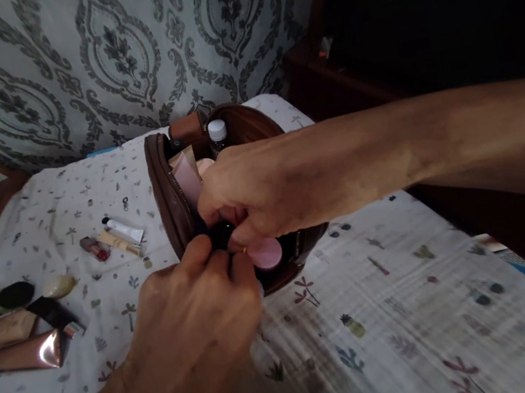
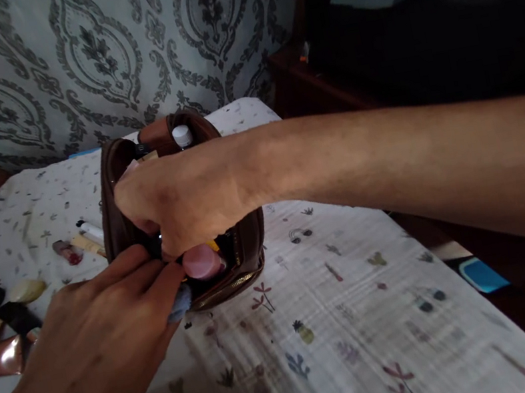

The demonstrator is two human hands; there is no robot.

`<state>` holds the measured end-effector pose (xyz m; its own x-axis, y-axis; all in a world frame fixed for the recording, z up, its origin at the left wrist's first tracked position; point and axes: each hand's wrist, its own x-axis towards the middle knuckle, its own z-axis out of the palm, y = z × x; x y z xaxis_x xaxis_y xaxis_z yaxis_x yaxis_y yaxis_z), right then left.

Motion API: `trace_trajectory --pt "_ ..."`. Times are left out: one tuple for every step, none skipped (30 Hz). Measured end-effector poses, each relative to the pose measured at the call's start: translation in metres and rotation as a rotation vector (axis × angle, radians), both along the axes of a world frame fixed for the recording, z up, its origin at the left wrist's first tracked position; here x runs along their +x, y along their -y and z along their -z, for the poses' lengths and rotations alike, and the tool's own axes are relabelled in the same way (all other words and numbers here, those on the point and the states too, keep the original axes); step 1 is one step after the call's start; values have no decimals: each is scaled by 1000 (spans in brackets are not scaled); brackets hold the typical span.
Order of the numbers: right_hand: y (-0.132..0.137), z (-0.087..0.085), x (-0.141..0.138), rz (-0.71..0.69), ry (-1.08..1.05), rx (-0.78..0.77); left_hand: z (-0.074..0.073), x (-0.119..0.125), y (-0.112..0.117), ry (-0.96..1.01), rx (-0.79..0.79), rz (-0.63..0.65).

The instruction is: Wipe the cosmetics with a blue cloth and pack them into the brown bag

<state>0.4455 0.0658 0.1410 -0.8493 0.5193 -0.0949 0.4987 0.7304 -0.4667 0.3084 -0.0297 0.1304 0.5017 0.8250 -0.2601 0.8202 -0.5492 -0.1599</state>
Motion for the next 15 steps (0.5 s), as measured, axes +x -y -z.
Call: trace_trajectory --pt "6 -8 -1 -3 66 -6 1 -2 2 13 21 18" --pt "10 -15 -2 3 118 -24 3 -5 4 31 48 44" --pt "13 -20 -3 19 148 -55 4 -9 5 53 77 76" --pt "15 -22 -4 36 149 -95 6 -12 6 77 109 109" --pt "14 -23 -5 49 131 -138 7 -15 7 100 138 138" --pt "11 -21 -5 63 92 -176 8 -18 8 121 160 159" --pt "7 -17 -5 84 38 -202 8 -20 7 139 176 170" --pt "1 -12 -5 114 -30 -213 8 -22 7 153 183 173" --pt "-6 -6 -4 148 -97 -215 8 -23 7 164 183 173" --pt "-12 -1 -4 189 -163 -207 8 -24 6 174 178 173" --pt "-17 3 -3 231 -217 -201 8 -24 6 180 168 173" --pt "-20 5 -3 263 -256 -200 8 -24 5 185 156 173" --pt "-21 5 -2 282 -275 -201 8 -23 5 188 142 174" --pt "-20 3 -3 260 -246 -212 7 -23 5 188 128 175" --pt "-17 -1 -4 212 -183 -214 7 -23 5 183 120 176"
